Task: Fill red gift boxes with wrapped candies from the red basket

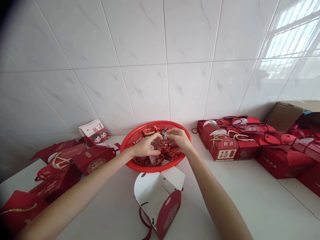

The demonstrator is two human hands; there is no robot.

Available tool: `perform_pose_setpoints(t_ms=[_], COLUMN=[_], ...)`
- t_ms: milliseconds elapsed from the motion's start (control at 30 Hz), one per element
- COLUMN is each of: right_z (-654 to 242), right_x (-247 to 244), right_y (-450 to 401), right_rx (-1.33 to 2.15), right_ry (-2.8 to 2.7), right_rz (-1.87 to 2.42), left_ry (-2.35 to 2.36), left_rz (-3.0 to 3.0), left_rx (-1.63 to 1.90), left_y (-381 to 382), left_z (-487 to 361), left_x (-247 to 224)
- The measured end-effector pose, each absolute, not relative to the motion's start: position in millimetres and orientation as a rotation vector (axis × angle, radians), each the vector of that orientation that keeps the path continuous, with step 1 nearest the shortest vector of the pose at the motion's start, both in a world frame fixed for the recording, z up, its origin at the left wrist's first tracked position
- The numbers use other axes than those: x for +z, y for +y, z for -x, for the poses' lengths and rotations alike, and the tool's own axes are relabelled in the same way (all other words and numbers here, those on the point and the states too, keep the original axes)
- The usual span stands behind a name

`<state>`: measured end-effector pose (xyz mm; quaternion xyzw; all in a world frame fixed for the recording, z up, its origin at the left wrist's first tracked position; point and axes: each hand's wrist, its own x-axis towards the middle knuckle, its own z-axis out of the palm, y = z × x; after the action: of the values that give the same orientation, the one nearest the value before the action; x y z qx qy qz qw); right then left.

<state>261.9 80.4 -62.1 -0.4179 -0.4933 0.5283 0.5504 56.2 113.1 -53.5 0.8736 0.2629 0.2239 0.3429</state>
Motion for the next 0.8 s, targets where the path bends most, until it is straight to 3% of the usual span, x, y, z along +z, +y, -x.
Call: perform_pose_setpoints(t_ms=[300,433,567,800], right_z=[-259.4,-259.7,-260.4,-260.0], right_x=[-62.6,-63.1,-63.3,-61.1], right_y=[82.3,84.2,86.7,85.7], right_rx=[1.129,1.197,1.288,1.306], right_ry=[-1.177,-1.106,-0.960,-0.951], right_rz=[1.082,1.033,0.955,0.926], left_ry=[0.498,0.593,0.731,0.937], left_rz=[-2.410,-2.434,-2.413,-2.112], left_rx=[0.079,0.035,0.155,0.758], left_y=[109.1,112.0,113.6,125.0], left_z=[-59.2,-57.9,-56.7,-55.4], left_x=[-54.3,-57.4,-57.7,-56.9])
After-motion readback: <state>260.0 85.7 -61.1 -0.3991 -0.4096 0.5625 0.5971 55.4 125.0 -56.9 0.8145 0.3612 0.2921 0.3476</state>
